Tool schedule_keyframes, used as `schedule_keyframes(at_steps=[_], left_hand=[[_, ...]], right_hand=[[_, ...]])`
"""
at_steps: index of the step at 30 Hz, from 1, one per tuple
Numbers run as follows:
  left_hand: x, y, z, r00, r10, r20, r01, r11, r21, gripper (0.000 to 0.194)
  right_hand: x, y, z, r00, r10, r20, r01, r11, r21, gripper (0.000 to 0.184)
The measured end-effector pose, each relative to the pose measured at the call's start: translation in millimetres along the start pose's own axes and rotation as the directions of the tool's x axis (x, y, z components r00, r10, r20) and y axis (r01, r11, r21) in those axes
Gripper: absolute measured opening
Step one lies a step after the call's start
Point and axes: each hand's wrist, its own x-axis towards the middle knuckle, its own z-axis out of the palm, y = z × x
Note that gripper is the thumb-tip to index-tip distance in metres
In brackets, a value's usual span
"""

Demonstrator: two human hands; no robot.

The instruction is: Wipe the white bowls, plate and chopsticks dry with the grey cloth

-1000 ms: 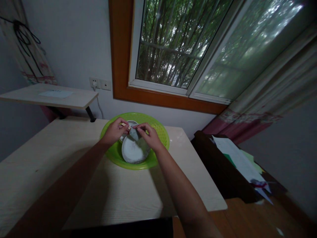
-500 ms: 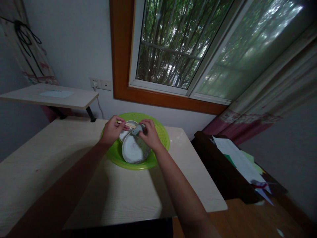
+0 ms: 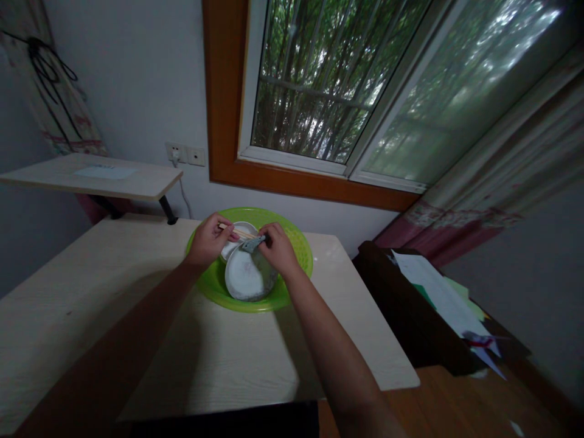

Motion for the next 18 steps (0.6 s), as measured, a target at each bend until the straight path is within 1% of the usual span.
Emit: schedule_keyframes(at_steps=[3, 7, 10, 12, 15, 18], left_hand=[[1, 1, -0.7, 0.997, 0.006, -0.073, -0.004, 1.000, 0.022, 0.023], [3, 1, -1.5, 0.982, 0.015, -0.186, -0.010, 1.000, 0.026, 0.022], [4, 1, -2.1, 0.972, 0.010, -0.236, -0.005, 1.000, 0.022, 0.019], [5, 1, -3.0, 0.967, 0.015, -0.255, -0.006, 0.999, 0.037, 0.017], [5, 0, -4.9, 0.954, 0.019, -0.298, -0.005, 0.999, 0.050, 0.017], [7, -2, -6.8, 0.933, 0.027, -0.359, -0.015, 0.999, 0.035, 0.019]], right_hand=[[0, -4, -3, 0.998, -0.034, -0.044, 0.033, 0.999, -0.019, 0.015], [-1, -13, -7, 0.987, -0.160, -0.007, 0.160, 0.986, 0.039, 0.012], [-2, -19, -9, 0.979, -0.205, -0.013, 0.206, 0.975, 0.086, 0.014], [-3, -20, -10, 0.979, -0.195, -0.056, 0.200, 0.973, 0.111, 0.016], [-5, -20, -13, 0.983, -0.118, -0.139, 0.135, 0.983, 0.122, 0.014], [-7, -18, -15, 0.982, -0.063, -0.177, 0.086, 0.989, 0.123, 0.011]])
